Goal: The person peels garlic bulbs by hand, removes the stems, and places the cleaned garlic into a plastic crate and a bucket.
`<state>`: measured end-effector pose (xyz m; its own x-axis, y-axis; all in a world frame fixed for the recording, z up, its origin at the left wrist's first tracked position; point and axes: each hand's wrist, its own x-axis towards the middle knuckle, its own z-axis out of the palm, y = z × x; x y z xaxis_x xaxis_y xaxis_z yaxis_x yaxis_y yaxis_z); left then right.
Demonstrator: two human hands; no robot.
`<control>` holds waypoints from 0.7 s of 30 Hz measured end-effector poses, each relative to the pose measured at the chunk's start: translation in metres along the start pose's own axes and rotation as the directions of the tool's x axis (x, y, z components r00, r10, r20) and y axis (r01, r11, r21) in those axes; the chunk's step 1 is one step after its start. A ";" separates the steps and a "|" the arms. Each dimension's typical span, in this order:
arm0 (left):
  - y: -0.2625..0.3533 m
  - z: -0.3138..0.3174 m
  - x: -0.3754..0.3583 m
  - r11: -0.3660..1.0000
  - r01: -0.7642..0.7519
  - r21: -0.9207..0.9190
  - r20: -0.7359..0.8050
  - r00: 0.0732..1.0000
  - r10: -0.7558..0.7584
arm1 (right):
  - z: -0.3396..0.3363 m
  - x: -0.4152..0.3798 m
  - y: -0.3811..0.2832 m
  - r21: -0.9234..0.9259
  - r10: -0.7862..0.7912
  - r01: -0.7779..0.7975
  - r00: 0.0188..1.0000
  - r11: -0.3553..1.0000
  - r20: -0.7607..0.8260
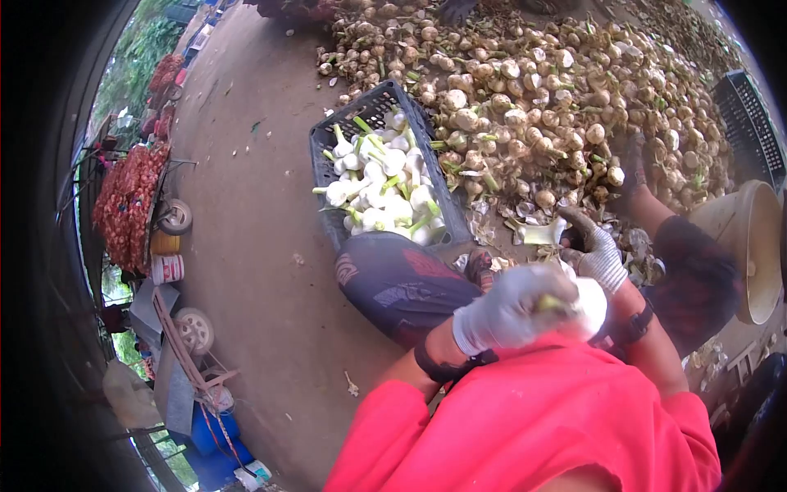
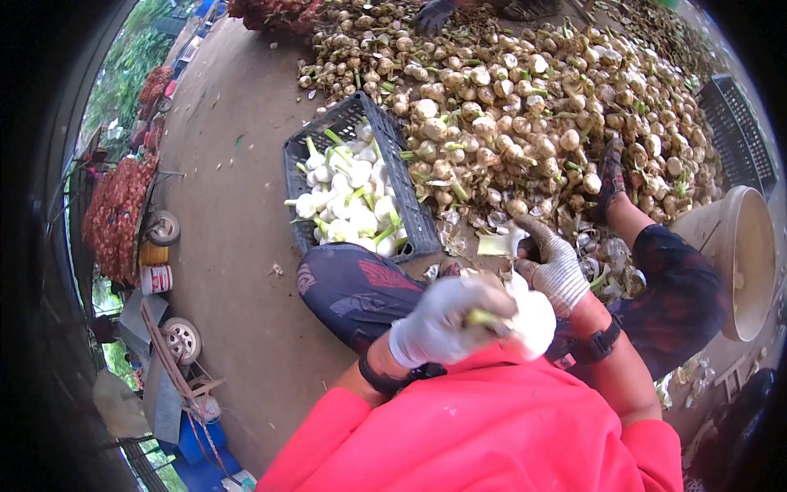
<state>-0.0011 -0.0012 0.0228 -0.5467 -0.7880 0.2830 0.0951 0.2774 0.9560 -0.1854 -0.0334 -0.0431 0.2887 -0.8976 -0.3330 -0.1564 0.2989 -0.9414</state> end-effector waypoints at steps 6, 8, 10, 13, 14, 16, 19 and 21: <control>-0.012 -0.055 -0.019 0.733 -0.155 -0.662 -0.704 0.462 -0.539 | -0.043 -0.061 -0.051 0.066 -0.304 0.297 0.918 0.953 0.256; -0.030 -0.069 -0.035 0.659 -0.226 -0.717 -0.677 0.451 -0.582 | -0.050 -0.071 -0.052 0.580 -0.477 0.263 0.841 0.771 0.254; -0.039 -0.076 -0.038 0.537 -0.319 -0.781 -0.624 0.359 -0.694 | -0.109 -0.077 0.038 0.604 -0.474 0.218 0.827 0.767 0.302; -0.035 -0.068 -0.028 0.605 -0.268 -0.749 -0.662 0.323 -0.676 | -0.079 -0.039 -0.015 -0.868 -0.225 0.256 0.959 0.425 0.173; -0.036 -0.066 -0.028 0.605 -0.259 -0.753 -0.657 0.344 -0.671 | -0.067 -0.029 -0.013 -0.988 -0.257 0.135 0.960 0.079 0.110; -0.036 -0.055 -0.026 0.633 -0.205 -0.747 -0.659 0.358 -0.661 | -0.039 -0.016 -0.025 -0.779 -0.412 0.343 0.903 0.525 0.120; -0.037 -0.041 -0.021 0.763 -0.025 -0.646 -0.720 0.353 -0.598 | 0.022 0.010 -0.064 -0.467 -0.418 0.439 0.895 0.768 0.154; -0.040 -0.032 -0.022 0.775 0.005 -0.631 -0.740 0.294 -0.604 | 0.053 0.034 -0.057 -0.371 -0.603 0.608 0.785 0.702 0.145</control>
<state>0.0338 -0.0119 -0.0189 0.3973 -0.8066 -0.4377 0.5963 -0.1357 0.7912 -0.1172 -0.0636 -0.0036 0.4574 -0.8377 0.2986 -0.2850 -0.4561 -0.8431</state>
